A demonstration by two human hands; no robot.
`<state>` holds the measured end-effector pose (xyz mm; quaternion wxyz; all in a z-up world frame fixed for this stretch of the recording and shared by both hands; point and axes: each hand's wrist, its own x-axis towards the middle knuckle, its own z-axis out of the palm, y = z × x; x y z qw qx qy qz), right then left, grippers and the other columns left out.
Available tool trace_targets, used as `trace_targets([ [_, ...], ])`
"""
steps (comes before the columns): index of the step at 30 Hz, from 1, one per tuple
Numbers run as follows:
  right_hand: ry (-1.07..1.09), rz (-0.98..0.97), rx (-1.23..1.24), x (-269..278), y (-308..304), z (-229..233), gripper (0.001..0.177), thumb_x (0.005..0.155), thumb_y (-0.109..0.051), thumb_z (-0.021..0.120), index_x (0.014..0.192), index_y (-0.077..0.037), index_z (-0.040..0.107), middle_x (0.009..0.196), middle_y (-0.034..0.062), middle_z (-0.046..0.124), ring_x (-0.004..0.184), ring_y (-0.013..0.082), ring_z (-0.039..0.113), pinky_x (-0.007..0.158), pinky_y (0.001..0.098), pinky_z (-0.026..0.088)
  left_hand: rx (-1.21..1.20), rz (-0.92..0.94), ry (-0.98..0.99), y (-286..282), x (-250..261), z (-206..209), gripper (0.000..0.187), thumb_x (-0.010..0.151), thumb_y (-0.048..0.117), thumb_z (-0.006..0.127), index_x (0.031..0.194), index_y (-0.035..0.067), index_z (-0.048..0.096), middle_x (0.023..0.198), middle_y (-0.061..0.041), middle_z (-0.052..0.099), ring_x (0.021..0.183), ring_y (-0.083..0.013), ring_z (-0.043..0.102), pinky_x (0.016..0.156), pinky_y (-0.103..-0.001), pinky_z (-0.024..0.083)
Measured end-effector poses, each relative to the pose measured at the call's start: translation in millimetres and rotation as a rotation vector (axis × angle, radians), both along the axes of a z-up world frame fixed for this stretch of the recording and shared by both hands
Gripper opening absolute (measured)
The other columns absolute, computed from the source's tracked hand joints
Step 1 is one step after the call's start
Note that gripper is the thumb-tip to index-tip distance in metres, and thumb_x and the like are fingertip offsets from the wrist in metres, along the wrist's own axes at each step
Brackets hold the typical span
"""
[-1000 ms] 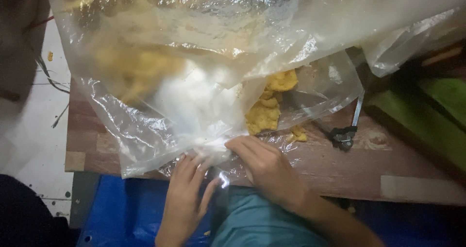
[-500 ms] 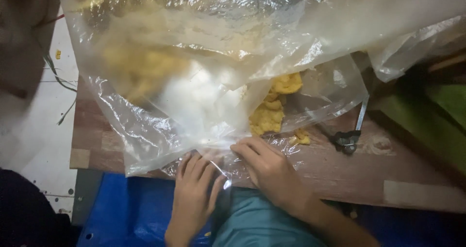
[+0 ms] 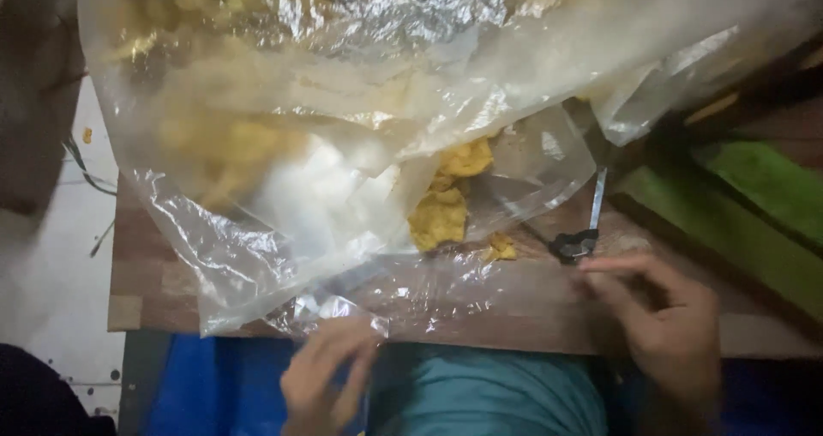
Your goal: Packaging fried snacks into small plastic bags using tongs and a manual heat sealer.
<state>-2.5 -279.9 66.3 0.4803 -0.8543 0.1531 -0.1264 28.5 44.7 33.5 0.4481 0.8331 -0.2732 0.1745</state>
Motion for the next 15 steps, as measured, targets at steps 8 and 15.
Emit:
trace_targets([
  [8, -0.07, 0.348, 0.762, -2, 23, -28, 0.021, 0.084, -0.01, 0.08, 0.084, -0.008, 0.059, 0.079, 0.0077, 0.059, 0.063, 0.0174, 0.064, 0.059, 0.0272, 0.053, 0.387, -0.235, -0.155, -78, 2, 29, 0.089, 0.09, 0.079, 0.06, 0.156, 0.023, 0.036, 0.164, -0.023, 0.033, 0.156, -0.0513, 0.033, 0.124, -0.078, 0.006],
  [15, -0.009, 0.516, 0.619, -1, -3, -44, 0.025, 0.083, -0.03, 0.079, 0.083, -0.007, 0.071, 0.081, 0.0072, 0.074, 0.078, 0.0171, 0.07, 0.078, 0.0294, 0.053, 0.251, -0.178, -0.141, -92, 13, 14, 0.051, 0.097, 0.026, 0.08, 0.141, 0.014, 0.057, 0.127, -0.019, 0.055, 0.113, -0.0289, 0.061, 0.101, -0.055, 0.04],
])
